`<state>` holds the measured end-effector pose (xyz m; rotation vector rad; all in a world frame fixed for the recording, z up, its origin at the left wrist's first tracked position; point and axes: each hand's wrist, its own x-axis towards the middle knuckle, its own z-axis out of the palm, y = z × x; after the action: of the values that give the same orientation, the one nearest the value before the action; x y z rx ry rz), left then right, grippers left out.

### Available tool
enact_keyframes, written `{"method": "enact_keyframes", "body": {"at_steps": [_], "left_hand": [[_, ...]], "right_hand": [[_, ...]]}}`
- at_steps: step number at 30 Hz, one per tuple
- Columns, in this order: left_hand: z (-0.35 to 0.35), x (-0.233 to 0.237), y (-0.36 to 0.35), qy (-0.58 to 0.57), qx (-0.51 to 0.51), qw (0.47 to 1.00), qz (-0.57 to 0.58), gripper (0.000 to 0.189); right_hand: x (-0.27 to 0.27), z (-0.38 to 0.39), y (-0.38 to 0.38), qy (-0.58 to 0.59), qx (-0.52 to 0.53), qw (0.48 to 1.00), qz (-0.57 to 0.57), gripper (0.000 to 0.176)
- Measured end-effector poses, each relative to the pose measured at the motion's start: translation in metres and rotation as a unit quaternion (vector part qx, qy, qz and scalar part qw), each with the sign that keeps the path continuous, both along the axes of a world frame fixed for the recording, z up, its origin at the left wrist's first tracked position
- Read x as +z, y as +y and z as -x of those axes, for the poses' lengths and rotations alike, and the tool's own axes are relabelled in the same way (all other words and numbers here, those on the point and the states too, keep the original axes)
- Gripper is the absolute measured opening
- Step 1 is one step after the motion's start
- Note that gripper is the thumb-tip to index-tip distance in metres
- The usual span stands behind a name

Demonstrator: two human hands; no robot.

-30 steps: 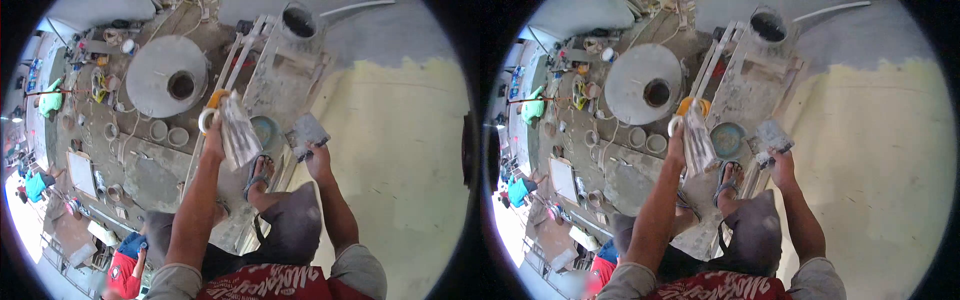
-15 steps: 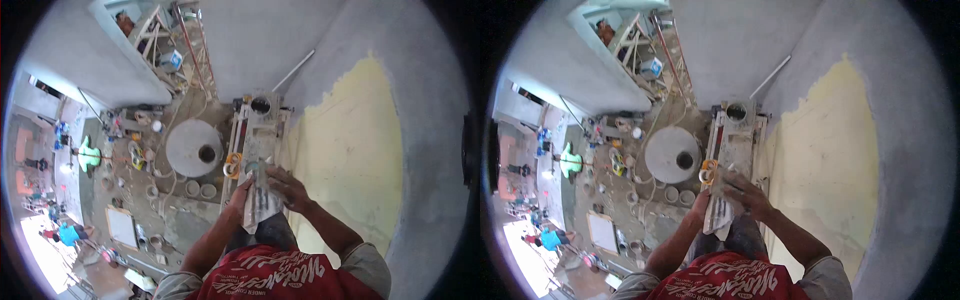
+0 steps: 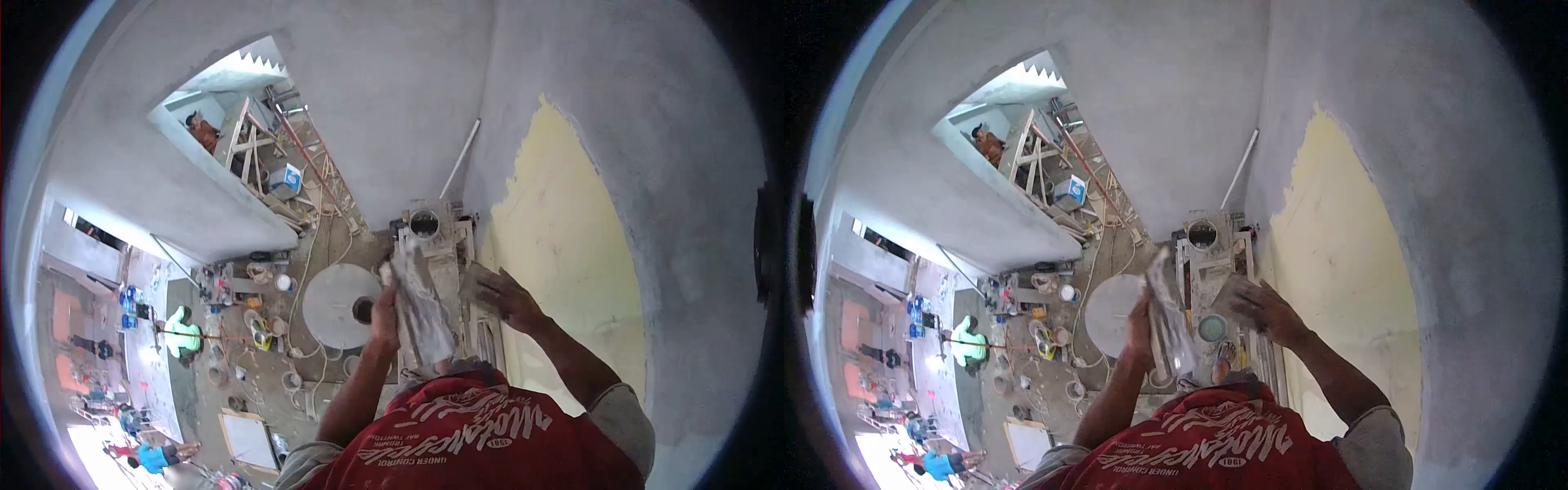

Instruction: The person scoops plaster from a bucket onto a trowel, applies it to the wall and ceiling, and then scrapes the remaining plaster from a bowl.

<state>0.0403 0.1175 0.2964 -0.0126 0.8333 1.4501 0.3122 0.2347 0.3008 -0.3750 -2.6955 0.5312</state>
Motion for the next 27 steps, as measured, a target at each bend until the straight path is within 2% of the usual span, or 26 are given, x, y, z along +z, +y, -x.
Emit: {"method": "enact_keyframes", "body": {"at_steps": [1,2,3,4,5,6,7,8,9,10,11,13,14,16,17,18,20,22,24,25,26,27], "left_hand": [[0.001,0.014,0.007,0.047,0.045,0.998,0.001,0.047],[0.008,0.015,0.017,0.048,0.043,0.998,-0.002,0.047],[0.014,0.015,0.024,0.188,0.107,0.976,-0.038,0.044],[0.014,0.014,0.026,0.322,0.168,0.929,-0.071,0.041],[0.009,0.012,0.029,0.324,0.168,0.929,-0.069,0.041],[0.002,0.017,0.036,0.442,0.208,0.87,-0.072,0.037],[-0.005,0.02,0.042,0.551,0.243,0.795,-0.074,0.032],[-0.007,-0.011,0.042,0.554,0.243,0.793,-0.079,0.032],[-0.007,-0.067,0.036,0.689,0.204,0.69,-0.087,0.027],[-0.011,-0.099,0.037,0.803,0.159,0.567,-0.091,0.025],[-0.025,-0.085,0.046,0.803,0.16,0.567,-0.094,0.025],[-0.058,-0.029,0.06,0.739,0.137,0.591,-0.294,0.032],[-0.062,-0.017,0.063,0.737,0.138,0.592,-0.295,0.032],[-0.063,-0.004,0.074,0.753,0.098,0.542,-0.36,0.039],[-0.058,-0.025,0.08,0.751,0.107,0.55,-0.35,0.048],[-0.054,-0.022,0.083,0.749,0.108,0.554,-0.347,0.048],[-0.046,-0.014,0.088,0.787,0.06,0.519,-0.326,0.05],[-0.038,-0.021,0.101,0.776,0.073,0.535,-0.327,0.051],[-0.02,-0.044,0.115,0.814,-0.006,0.508,-0.282,0.047],[-0.016,-0.034,0.12,0.834,-0.058,0.486,-0.255,0.033],[-0.02,-0.029,0.126,0.831,-0.055,0.493,-0.253,0.033],[-0.023,-0.026,0.136,0.754,-0.105,0.648,-0.041,0.027]], "right_hand": [[-0.013,-0.006,0.002,0.067,-0.072,0.992,0.078,0.052],[-0.023,-0.013,0.009,0.131,-0.14,0.969,0.153,0.05],[0.001,-0.004,0.007,0.192,-0.226,0.943,0.151,0.037],[-0.006,-0.009,0.007,0.19,-0.226,0.943,0.154,0.037],[-0.019,-0.012,0.01,0.253,-0.307,0.839,0.371,0.032],[-0.027,-0.013,0.016,0.302,-0.365,0.677,0.562,0.027],[-0.01,0.001,0.012,0.401,-0.307,0.605,0.615,0.023],[-0.03,0.001,0.016,0.4,-0.311,0.525,0.683,0.03],[-0.018,0.009,0.017,0.419,-0.257,0.479,0.727,0.033],[-0.005,0.02,0.013,0.432,-0.203,0.429,0.767,0.037],[-0.005,0.026,0.016,0.435,-0.202,0.43,0.765,0.037],[-0.007,0.031,0.025,0.406,-0.186,0.368,0.816,0.042],[0.001,0.028,0.028,0.405,-0.187,0.37,0.815,0.042],[0.025,0.023,0.037,0.399,-0.109,0.354,0.839,0.044],[0.031,0.022,0.042,0.397,-0.111,0.356,0.839,0.044],[0.035,0.022,0.045,0.407,-0.085,0.36,0.835,0.045],[0.033,0.019,0.051,0.412,-0.066,0.36,0.834,0.046],[0.026,0.018,0.062,0.414,-0.085,0.348,0.837,0.048],[0.028,0.018,0.074,0.428,-0.082,0.344,0.831,0.049],[0.031,0.017,0.081,0.446,-0.073,0.345,0.823,0.049],[0.035,0.017,0.09,0.441,-0.078,0.349,0.823,0.049],[0.039,0.017,0.102,0.46,-0.078,0.399,0.789,0.051]]}}
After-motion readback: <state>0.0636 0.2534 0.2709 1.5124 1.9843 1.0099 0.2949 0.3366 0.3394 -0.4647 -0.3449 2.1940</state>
